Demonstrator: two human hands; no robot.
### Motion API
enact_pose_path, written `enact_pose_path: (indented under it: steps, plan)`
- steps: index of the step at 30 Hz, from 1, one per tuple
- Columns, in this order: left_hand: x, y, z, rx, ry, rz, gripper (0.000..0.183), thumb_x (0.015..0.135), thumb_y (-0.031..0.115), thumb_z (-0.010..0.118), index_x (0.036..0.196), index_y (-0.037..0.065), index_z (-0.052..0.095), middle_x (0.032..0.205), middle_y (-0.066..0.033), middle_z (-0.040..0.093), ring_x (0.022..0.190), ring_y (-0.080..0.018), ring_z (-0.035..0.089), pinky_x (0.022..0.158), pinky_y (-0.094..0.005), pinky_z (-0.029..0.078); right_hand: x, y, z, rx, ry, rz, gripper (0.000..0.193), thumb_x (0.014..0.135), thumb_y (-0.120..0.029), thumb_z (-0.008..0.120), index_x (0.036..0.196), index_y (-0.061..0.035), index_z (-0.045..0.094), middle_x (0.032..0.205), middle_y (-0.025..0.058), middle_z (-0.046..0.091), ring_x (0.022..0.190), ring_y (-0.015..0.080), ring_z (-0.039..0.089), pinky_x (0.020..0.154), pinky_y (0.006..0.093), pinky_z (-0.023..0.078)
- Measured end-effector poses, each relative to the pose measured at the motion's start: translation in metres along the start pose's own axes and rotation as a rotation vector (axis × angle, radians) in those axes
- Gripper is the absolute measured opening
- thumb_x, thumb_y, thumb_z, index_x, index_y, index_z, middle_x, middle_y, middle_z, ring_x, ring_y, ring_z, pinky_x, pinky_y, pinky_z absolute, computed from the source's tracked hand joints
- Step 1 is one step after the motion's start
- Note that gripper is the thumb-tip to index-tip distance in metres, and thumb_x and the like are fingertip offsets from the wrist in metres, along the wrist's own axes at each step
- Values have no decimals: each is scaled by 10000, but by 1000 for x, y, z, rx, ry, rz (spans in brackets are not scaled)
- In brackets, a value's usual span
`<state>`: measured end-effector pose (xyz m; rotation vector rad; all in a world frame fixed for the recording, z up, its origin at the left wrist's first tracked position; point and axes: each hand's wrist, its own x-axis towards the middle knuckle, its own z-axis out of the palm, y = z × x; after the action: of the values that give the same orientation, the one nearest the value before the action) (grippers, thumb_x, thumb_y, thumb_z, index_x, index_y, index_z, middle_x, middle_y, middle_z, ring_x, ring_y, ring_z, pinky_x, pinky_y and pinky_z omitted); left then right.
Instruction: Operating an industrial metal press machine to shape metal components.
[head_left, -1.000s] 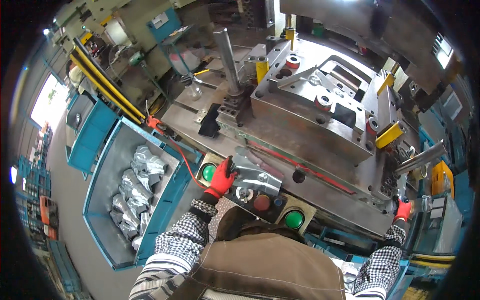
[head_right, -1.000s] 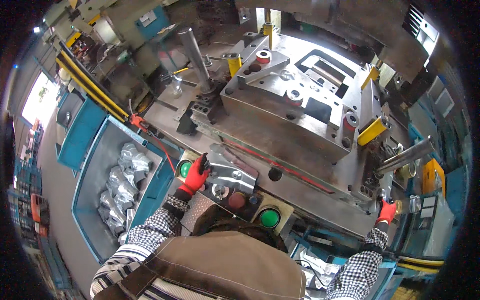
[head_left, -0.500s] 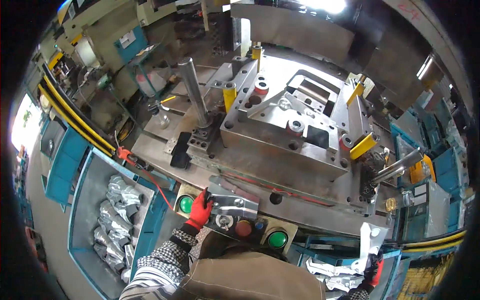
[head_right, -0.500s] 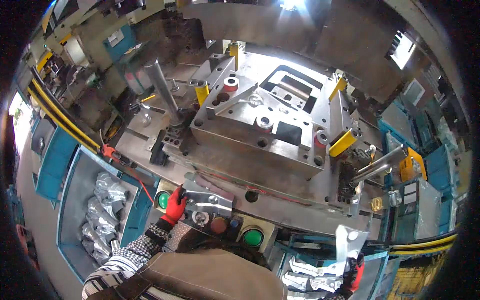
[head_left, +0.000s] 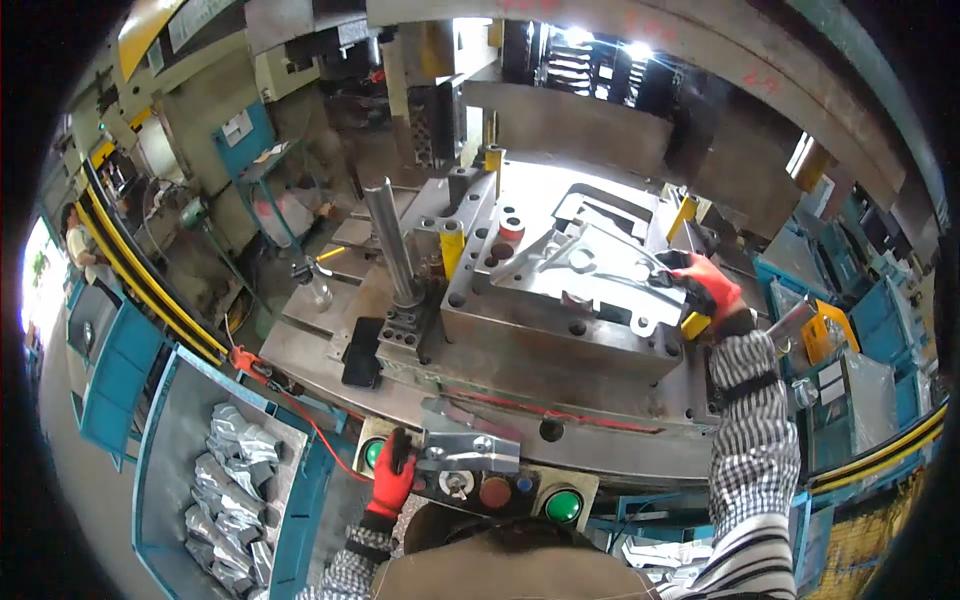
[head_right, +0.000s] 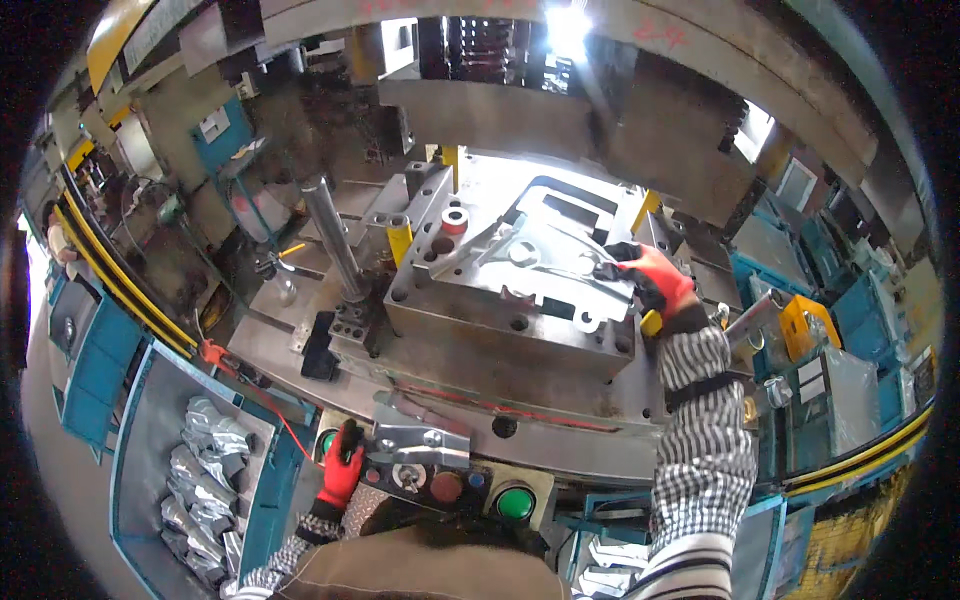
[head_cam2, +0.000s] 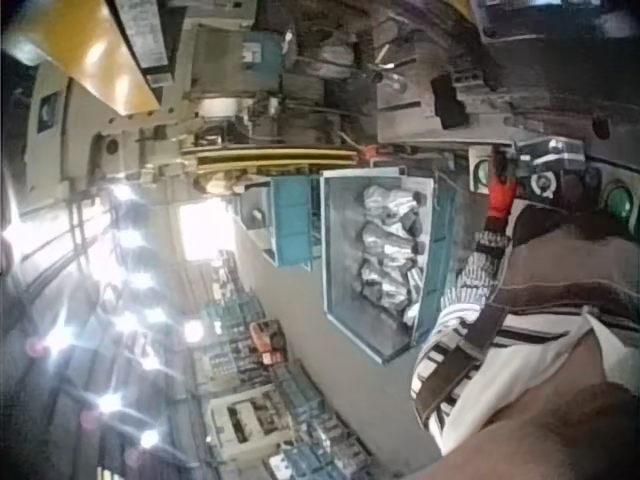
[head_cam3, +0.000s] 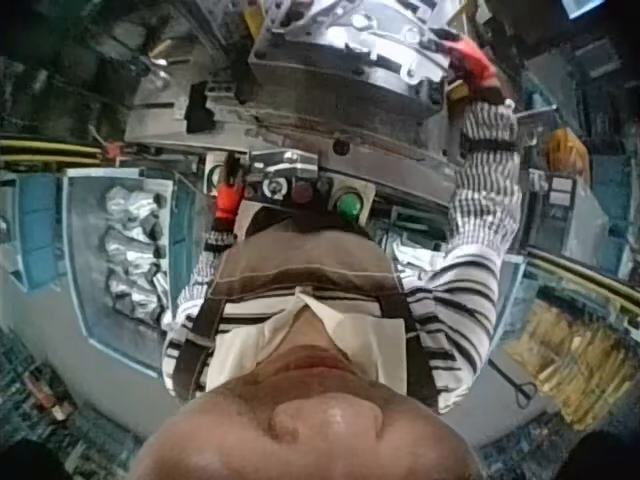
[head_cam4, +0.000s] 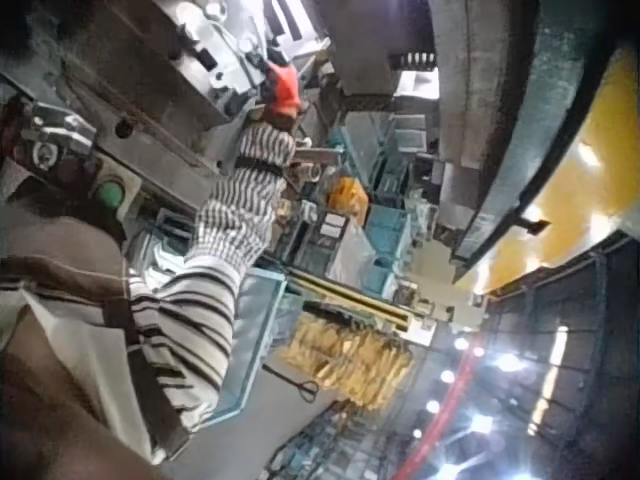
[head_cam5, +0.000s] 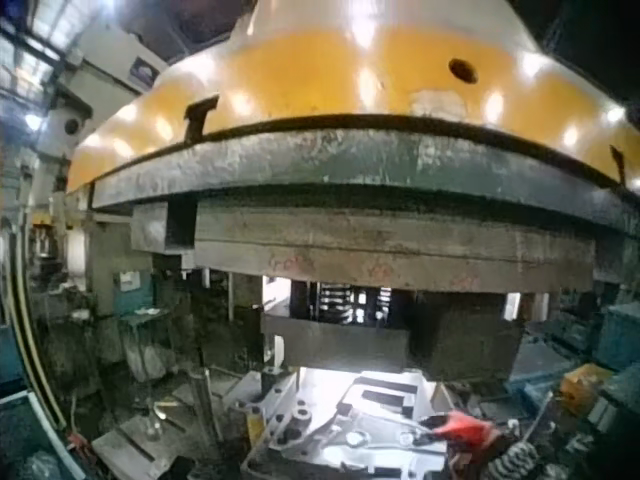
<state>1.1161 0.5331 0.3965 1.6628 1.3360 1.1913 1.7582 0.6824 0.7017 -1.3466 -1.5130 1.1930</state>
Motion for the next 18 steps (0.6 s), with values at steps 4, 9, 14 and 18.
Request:
enact_pose_path:
  steps: [4,9,14,18]
  plan:
    - [-33,15,-35,-111,181,-136,588,927,-20,644,1486,-43,461,1418,-180,601,1302,-265,591,1114,-381,447,68,20,-35,-188,-48,175,380,906,-194,740,1240,-17,700,1134,40,729,1002,132,647,903,299,510]
    - [-88,-32,-87,-208,406,-238,527,959,-34,594,1473,-40,476,1412,-174,607,1259,-253,617,1083,-368,475,131,64,-33,-363,-213,265,458,940,-285,712,1345,-75,677,1245,62,711,1102,163,629,987,317,480]
    - [-98,-45,-94,-285,467,-303,510,977,-21,580,1476,-30,476,1430,-170,595,1229,-244,631,1056,-354,496,148,65,-39,-472,-490,115,454,994,-269,633,1381,-33,631,1396,118,639,1261,219,578,1092,366,436]
    - [-71,-43,-81,-264,332,-274,520,976,-8,602,1477,-43,470,1443,-173,584,1251,-256,616,1076,-371,485,118,55,9,-725,-100,57,488,947,-262,707,1375,-42,627,1321,147,668,1189,217,626,1030,369,488]
